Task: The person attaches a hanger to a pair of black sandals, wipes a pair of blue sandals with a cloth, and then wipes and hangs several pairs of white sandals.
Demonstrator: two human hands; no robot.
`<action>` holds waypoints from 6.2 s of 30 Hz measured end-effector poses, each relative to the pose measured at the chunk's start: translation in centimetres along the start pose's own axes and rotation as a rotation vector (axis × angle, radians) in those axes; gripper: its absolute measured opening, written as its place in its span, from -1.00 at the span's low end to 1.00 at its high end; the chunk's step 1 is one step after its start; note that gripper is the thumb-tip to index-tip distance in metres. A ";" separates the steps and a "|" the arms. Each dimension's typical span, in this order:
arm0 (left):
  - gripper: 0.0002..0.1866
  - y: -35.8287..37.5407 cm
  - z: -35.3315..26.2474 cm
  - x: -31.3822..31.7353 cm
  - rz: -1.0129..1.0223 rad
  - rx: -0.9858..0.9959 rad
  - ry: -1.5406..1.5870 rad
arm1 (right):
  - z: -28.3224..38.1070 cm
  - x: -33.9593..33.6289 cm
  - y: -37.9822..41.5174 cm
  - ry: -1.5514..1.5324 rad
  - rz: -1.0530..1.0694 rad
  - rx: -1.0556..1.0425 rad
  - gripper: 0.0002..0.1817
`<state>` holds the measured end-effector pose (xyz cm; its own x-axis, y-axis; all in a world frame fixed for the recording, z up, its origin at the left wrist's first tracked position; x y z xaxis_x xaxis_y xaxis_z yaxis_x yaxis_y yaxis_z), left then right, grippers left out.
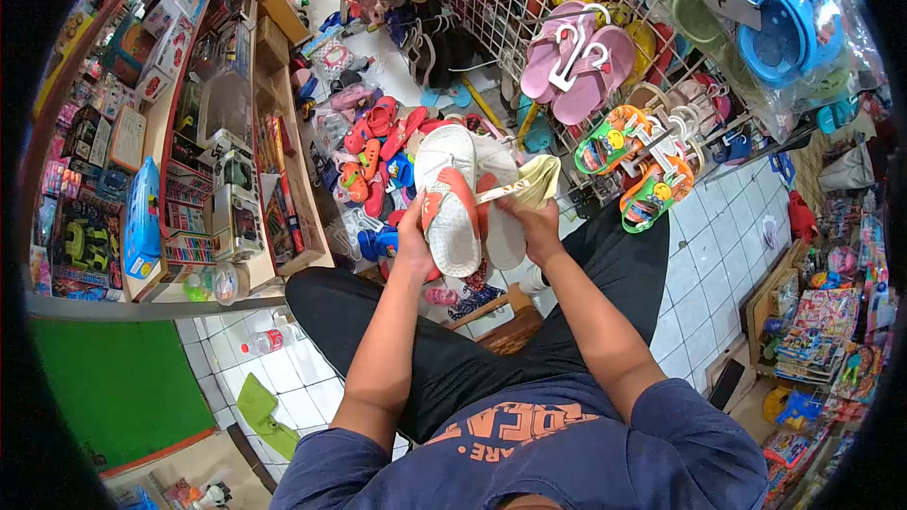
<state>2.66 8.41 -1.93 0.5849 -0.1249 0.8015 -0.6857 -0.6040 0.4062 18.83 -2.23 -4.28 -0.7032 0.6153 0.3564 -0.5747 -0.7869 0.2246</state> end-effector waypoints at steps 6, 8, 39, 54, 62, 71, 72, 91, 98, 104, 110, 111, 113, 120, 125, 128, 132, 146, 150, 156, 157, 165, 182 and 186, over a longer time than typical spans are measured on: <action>-0.47 -0.4 0.7 -1.0 0.068 -0.014 -0.070 | 0.9 -0.5 -0.3 -0.071 -0.241 -0.019 -0.64; -0.48 -0.8 1.4 -2.1 0.046 -0.036 -0.072 | 0.7 -0.6 -0.4 -0.079 -0.192 -0.048 -0.63; -0.78 -1.7 -3.4 -5.4 -0.023 0.129 -0.115 | -0.6 -1.3 -0.7 0.097 -0.088 -0.097 -0.53; -0.37 -0.3 0.4 0.2 0.171 0.183 -0.075 | 8.5 8.7 4.7 0.969 0.119 -0.783 -0.10; -0.15 -0.5 -1.3 1.0 0.345 -0.058 0.070 | 10.0 6.5 5.0 1.018 0.257 -0.892 -0.13; -0.33 -2.2 0.7 0.6 0.171 -0.072 -0.281 | 10.0 3.8 5.0 1.088 0.467 -0.764 -0.22; -0.39 -1.2 0.4 2.7 0.206 -0.054 -0.305 | 10.1 3.6 4.9 1.070 0.469 -0.767 -0.23; -0.65 -5.6 1.3 -0.6 0.228 -0.120 -0.027 | 8.3 8.3 6.7 1.646 0.479 -0.698 -0.04; -0.62 -3.0 -1.7 -1.5 -0.013 0.161 -0.303 | 7.7 9.8 8.6 1.675 0.619 -0.807 -0.10; -0.65 -0.2 -2.8 0.7 -0.138 0.297 -0.180 | 8.7 7.3 9.6 1.461 0.871 -0.642 -0.17; -0.82 -0.5 -3.1 -0.1 -0.001 0.448 -0.512 | 13.6 3.9 8.3 1.057 0.588 -0.354 -0.43; -0.82 0.0 -3.2 0.5 -0.009 0.442 -0.513 | 13.9 3.2 8.0 1.019 0.417 -0.356 -0.49; -0.81 -0.2 -3.1 0.2 -0.010 0.448 -0.513 | 15.3 2.6 8.0 0.906 0.266 -0.552 -0.52; -0.70 -0.3 -2.2 1.4 -0.015 0.420 -0.270 | 11.8 5.7 6.1 1.362 0.512 -0.779 -0.26; -0.69 -1.6 -4.5 -2.7 -0.162 0.534 -0.198 | 7.3 3.7 6.8 1.101 0.680 -0.541 -0.09; -0.70 -1.0 -5.6 -2.7 -0.158 0.597 -0.232 | 6.6 2.9 7.3 1.058 0.721 -0.468 -0.05; -0.72 -0.6 -5.6 -4.0 -0.152 0.591 -0.266 | 5.0 1.7 7.1 0.939 0.778 -0.390 -0.01; -0.57 4.5 -10.5 -8.1 -0.317 0.675 -0.102 | -0.5 -6.1 4.4 0.642 0.122 0.087 -0.58; -0.67 3.9 -7.9 -6.5 -0.336 0.723 -0.447 | 1.7 -7.2 3.3 -0.002 -0.236 0.184 -0.69; -0.67 2.6 -3.6 -4.9 -0.247 0.647 -0.766 | 0.1 -11.2 1.9 -0.463 -0.438 0.280 -0.58; -0.67 2.6 -3.3 -4.6 -0.245 0.648 -0.766 | 0.3 -11.2 2.0 -0.464 -0.439 0.278 -0.58; -0.68 2.2 -0.6 -1.9 -0.096 0.465 -0.913 | -1.4 -13.4 -0.2 -0.630 -0.501 0.003 -0.62; -0.67 0.3 2.0 1.1 0.015 0.339 -0.875 | -3.9 -15.1 -0.7 -0.233 -0.661 0.350 -0.44; -0.64 0.0 2.4 1.6 0.005 0.321 -0.877 | -3.2 -13.7 -1.0 0.099 -0.747 0.339 -0.30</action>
<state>4.63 6.36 -1.69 0.7900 -0.5987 0.1318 -0.6130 -0.7741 0.1579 27.68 -9.74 -12.23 -0.2286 0.9708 -0.0730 -0.7592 -0.1308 0.6376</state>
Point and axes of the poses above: each hand's wrist, its own y-axis away from the middle knuckle, its own x-axis out of the palm, z = x × y, the point moved 3 cm from there along -y, towards the middle knuckle, and after that the axes turned 5 degrees about y, right-handed, at the moved point
